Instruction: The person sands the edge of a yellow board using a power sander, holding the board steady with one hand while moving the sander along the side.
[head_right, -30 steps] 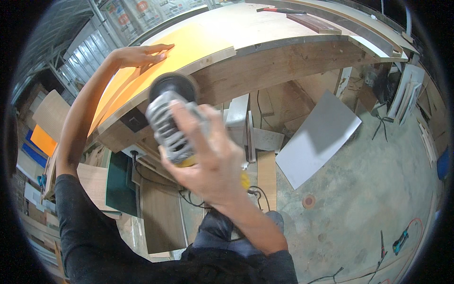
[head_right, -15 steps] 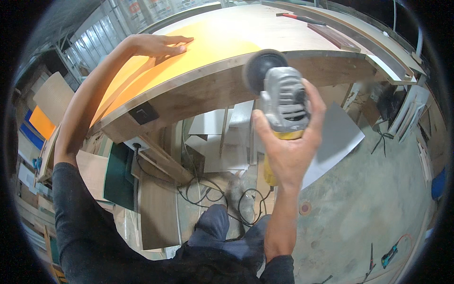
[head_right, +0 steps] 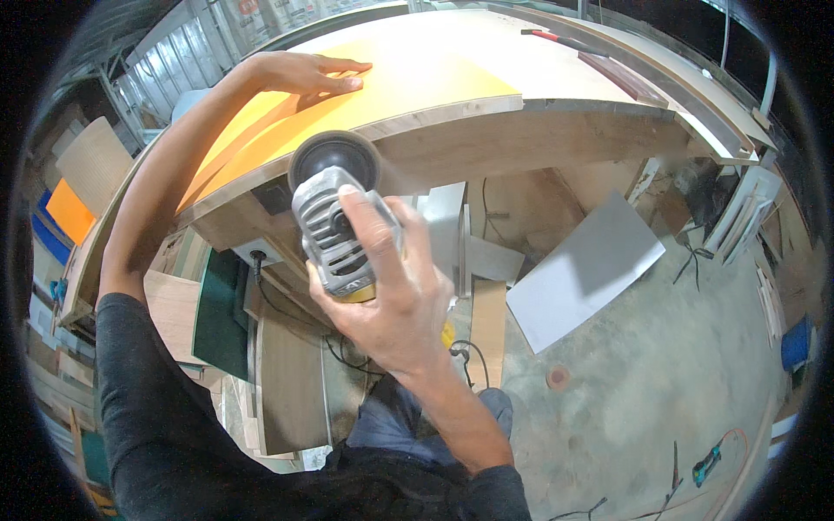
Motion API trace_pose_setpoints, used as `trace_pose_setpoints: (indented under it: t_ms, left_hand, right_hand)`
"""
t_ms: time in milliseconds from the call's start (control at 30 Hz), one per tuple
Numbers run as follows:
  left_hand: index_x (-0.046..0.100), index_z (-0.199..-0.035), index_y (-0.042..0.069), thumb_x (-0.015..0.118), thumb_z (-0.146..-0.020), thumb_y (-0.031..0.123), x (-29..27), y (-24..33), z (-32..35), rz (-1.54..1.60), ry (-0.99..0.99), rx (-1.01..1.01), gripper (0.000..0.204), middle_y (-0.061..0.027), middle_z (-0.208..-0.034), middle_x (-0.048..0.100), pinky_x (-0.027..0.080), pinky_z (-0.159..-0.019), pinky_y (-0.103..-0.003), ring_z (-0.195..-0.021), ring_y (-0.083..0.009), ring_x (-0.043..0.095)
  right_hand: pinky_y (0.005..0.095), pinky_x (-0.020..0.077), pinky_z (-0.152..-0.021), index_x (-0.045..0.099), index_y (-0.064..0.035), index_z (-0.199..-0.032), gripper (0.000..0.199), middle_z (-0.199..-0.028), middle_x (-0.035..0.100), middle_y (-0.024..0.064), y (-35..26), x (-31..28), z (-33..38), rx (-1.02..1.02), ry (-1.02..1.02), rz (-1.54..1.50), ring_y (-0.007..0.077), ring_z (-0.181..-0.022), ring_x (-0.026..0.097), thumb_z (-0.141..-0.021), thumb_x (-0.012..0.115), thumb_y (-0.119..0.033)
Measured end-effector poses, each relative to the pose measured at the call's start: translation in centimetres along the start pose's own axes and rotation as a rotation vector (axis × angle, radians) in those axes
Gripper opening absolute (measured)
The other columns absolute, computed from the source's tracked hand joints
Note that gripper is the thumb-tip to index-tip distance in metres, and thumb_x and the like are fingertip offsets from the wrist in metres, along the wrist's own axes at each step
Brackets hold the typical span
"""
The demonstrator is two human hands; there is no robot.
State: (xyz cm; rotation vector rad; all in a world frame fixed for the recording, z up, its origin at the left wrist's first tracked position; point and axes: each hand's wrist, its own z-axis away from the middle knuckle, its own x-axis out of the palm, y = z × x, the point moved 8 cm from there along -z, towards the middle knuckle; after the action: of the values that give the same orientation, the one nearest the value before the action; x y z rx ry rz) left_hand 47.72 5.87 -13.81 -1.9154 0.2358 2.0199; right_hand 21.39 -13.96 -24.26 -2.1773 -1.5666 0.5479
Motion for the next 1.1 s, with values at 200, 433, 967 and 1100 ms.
trace_pose_setpoints:
  t_ms: [200, 433, 967, 1100]
  left_hand:
    - [0.034, -0.167, 0.026, 0.043, -0.089, 0.091, 0.3, 0.0, 0.0, 0.003, 0.029, 0.042, 0.103, -0.0228, -0.163, 0.046, 0.042, -0.116, -0.063, -0.126, -0.0383, 0.064]
    - [0.036, -0.167, 0.024, 0.046, -0.087, 0.092, 0.0, -0.3, -0.1, -0.001, 0.023, -0.012, 0.105, -0.0254, -0.138, 0.064, 0.043, -0.114, -0.063, -0.114, -0.0361, 0.069]
    - [0.026, -0.168, 0.038, 0.049, -0.072, 0.101, 0.6, -4.3, 7.8, 0.078, -0.095, -0.280, 0.118, -0.0186, -0.173, 0.028, 0.032, -0.109, -0.086, -0.154, -0.0516, 0.030]
    - [0.026, -0.166, 0.047, 0.043, -0.080, 0.096, 1.2, -5.2, 7.0, -0.008, -0.060, -0.267, 0.100, -0.0182, -0.170, 0.034, 0.032, -0.113, -0.082, -0.154, -0.0514, 0.031]
  right_hand:
    - [0.0413, 0.0543, -0.105, 0.052, -0.0095, -0.149, 0.088, -0.137, 0.060, 0.0150, 2.8, -3.5, -1.4, -0.042, 0.064, 0.032, 0.0286, -0.120, 0.065, -0.071, 0.093, -0.013]
    - [0.0395, 0.0507, -0.108, 0.050, -0.0089, -0.149, 0.087, -0.140, 0.056, 0.0126, 7.0, -8.5, -2.0, 0.224, 0.205, -0.017, 0.0248, -0.125, 0.060, -0.074, 0.093, -0.014]
    - [0.0423, 0.0655, -0.081, 0.058, -0.0215, -0.148, 0.083, -0.131, 0.061, 0.0235, -3.4, 4.2, 1.4, -0.026, -0.015, -0.029, 0.0369, -0.107, 0.073, -0.073, 0.092, -0.022]
    - [0.0407, 0.0540, -0.103, 0.052, -0.0078, -0.149, 0.087, -0.138, 0.060, 0.0160, -2.1, 2.4, 0.9, -0.010, -0.015, -0.005, 0.0289, -0.120, 0.065, -0.072, 0.093, -0.011]
